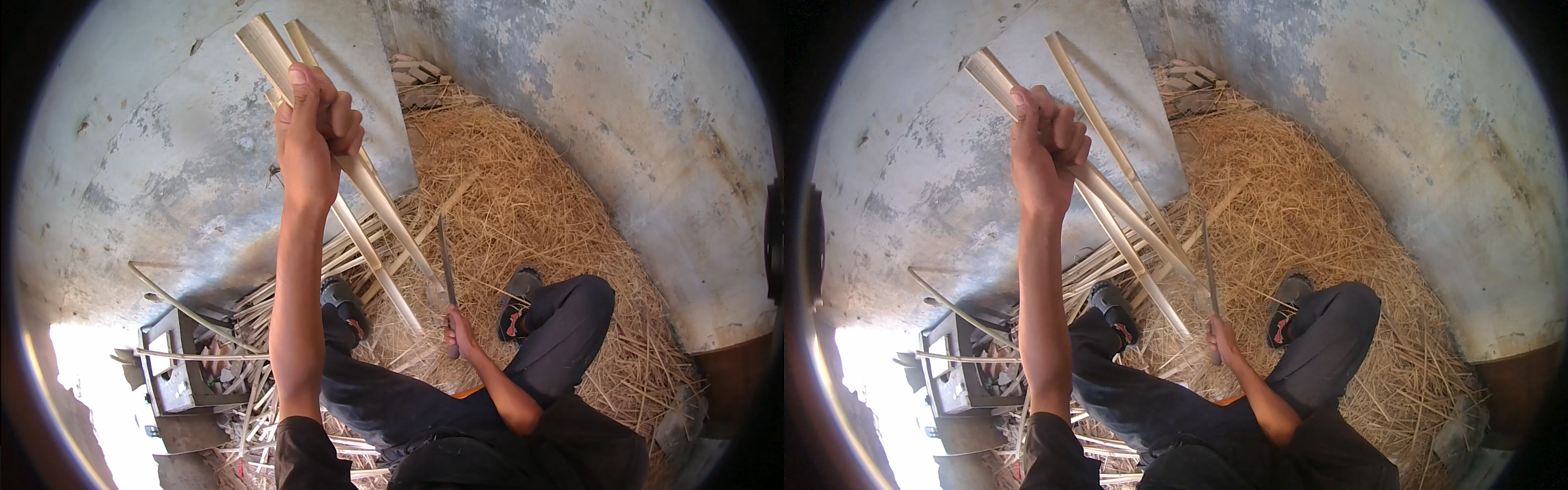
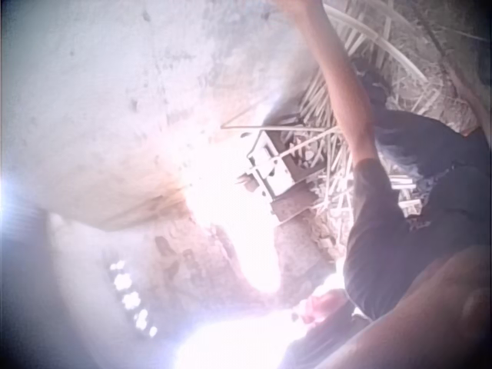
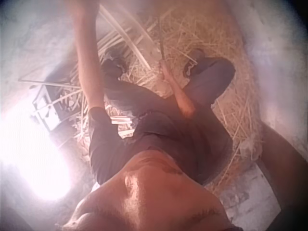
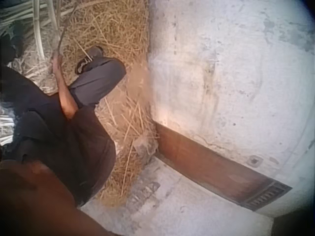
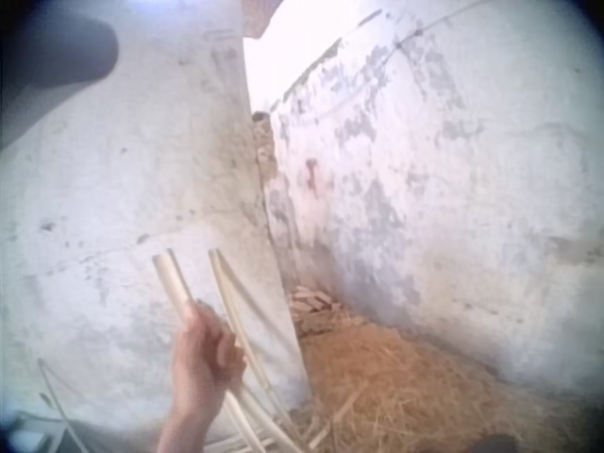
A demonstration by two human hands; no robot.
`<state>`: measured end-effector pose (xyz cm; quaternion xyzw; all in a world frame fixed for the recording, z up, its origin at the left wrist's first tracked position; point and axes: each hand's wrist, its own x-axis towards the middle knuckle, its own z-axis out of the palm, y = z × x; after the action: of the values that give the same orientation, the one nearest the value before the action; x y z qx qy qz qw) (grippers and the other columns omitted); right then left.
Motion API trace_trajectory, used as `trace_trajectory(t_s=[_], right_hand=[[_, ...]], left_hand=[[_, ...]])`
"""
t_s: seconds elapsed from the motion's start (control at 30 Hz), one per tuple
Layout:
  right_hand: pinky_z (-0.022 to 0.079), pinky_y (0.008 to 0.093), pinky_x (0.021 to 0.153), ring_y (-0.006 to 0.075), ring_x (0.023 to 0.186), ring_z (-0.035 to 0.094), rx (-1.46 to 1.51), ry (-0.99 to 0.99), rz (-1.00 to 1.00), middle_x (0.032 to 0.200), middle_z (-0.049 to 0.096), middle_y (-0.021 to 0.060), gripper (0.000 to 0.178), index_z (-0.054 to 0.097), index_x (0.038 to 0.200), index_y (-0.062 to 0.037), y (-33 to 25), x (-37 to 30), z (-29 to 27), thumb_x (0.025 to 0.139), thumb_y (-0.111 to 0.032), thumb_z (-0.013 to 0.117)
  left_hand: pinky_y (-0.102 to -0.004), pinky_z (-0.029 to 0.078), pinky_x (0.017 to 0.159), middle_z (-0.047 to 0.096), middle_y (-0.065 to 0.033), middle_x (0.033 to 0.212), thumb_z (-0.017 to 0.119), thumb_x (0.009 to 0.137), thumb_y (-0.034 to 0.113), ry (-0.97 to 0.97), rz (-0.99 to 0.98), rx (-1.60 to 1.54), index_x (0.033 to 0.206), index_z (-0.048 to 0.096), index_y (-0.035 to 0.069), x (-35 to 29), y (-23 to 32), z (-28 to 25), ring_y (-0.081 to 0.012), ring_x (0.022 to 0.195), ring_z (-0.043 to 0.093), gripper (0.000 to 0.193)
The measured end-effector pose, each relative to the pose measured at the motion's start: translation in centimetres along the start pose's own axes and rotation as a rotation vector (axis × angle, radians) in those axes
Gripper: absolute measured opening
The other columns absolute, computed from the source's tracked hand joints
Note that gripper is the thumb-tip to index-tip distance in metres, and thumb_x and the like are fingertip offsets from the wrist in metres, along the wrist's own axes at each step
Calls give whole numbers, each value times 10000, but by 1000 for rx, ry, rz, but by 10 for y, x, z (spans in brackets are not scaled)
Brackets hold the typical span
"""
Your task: The person sits on a straw-covered floor and uses a large knife to split long bamboo poles into thin strips. They hold the bamboo vertically and strike it with the knife to separate the sections, occasionally using a blue utility knife to refine the edges.
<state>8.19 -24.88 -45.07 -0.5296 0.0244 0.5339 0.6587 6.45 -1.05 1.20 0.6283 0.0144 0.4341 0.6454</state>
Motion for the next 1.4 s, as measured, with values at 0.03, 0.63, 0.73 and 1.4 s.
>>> trace_trajectory(t_s=[0.03, 0.63, 0.73, 1.4], right_hand=[[281, 249, 399, 63, 429, 344, 37, -8, 53, 565, 373, -40, 495, 493, 822, -89, -2, -1, 2, 991, -553, 533], [291, 237, 394, 70, 437, 365, -8, 136, 198, 565, 385, -45, 618, 498, 776, -121, 13, 13, -9, 975, -705, 457], [260, 241, 396, 68, 426, 334, 4, 123, 78, 543, 339, -59, 624, 483, 815, -121, -7, 11, 0, 966, -725, 444], [268, 245, 378, 66, 412, 351, -83, 159, 9, 546, 376, -59, 392, 491, 750, -122, 20, -10, 5, 986, -405, 623]], left_hand=[[-276, 194, 472, 185, 54, 594, 351, 1069, 587, -28, -9, -21, 765, 329, 167, 0, -1, 2, -77, 520, 168, 518], [-264, 168, 429, 187, 66, 562, 324, 1058, 608, -177, 10, -86, 770, 329, 164, -15, 2, 21, -70, 473, 153, 530], [-269, 172, 430, 195, 61, 561, 341, 1056, 610, -104, 18, -41, 764, 328, 163, -17, 3, 22, -76, 474, 159, 535], [-265, 202, 438, 285, 47, 562, 390, 1083, 533, 209, 120, 160, 765, 412, 133, -4, -8, 12, -63, 480, 248, 512]])
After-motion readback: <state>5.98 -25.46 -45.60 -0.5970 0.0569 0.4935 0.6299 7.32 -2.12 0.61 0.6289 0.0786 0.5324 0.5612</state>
